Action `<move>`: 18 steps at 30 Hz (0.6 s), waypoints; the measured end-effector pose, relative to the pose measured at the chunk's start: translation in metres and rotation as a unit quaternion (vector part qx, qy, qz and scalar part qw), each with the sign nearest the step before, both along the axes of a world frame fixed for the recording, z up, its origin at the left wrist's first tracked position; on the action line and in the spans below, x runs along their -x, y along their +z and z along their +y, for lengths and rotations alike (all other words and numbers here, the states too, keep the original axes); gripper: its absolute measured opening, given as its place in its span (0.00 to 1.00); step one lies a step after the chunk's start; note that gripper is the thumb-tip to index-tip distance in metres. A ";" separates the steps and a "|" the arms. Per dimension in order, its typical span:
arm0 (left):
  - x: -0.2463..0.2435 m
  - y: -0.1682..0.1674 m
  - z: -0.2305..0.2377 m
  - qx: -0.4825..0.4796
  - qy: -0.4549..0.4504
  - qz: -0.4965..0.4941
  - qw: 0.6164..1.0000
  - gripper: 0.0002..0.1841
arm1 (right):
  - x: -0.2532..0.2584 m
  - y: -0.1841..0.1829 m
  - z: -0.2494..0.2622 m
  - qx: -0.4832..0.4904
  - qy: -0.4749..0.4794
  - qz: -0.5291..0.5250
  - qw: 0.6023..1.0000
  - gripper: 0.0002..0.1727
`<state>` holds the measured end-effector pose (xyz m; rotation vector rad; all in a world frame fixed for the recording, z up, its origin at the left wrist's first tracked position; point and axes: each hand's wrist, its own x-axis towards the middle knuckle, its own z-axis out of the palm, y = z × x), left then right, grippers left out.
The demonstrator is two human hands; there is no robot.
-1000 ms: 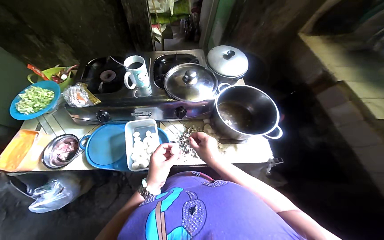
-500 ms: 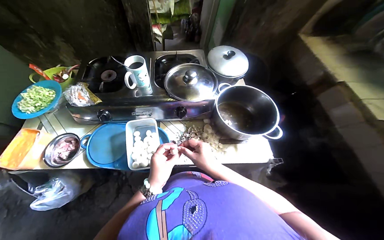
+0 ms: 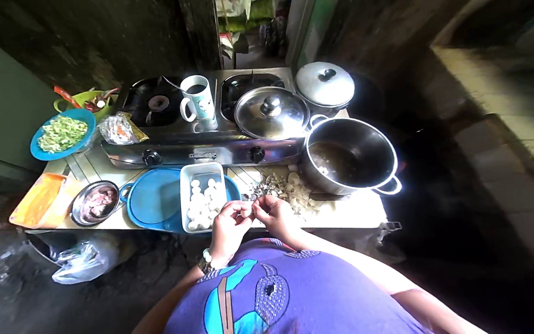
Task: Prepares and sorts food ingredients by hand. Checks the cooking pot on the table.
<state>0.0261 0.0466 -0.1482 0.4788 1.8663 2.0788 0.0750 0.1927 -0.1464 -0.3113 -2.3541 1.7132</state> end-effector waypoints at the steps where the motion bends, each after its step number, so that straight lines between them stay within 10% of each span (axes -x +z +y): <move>1: 0.000 0.000 0.000 -0.005 0.001 -0.002 1.000 0.11 | 0.000 -0.001 0.000 0.006 -0.001 -0.002 1.000 0.11; 11: 0.002 0.005 0.003 -0.072 -0.002 -0.085 0.994 0.13 | 0.002 0.009 0.006 0.204 -0.021 -0.079 0.976 0.08; 18: 0.009 0.010 -0.002 -0.077 -0.010 -0.142 0.987 0.14 | 0.005 0.012 0.043 -0.137 0.002 -0.134 0.981 0.14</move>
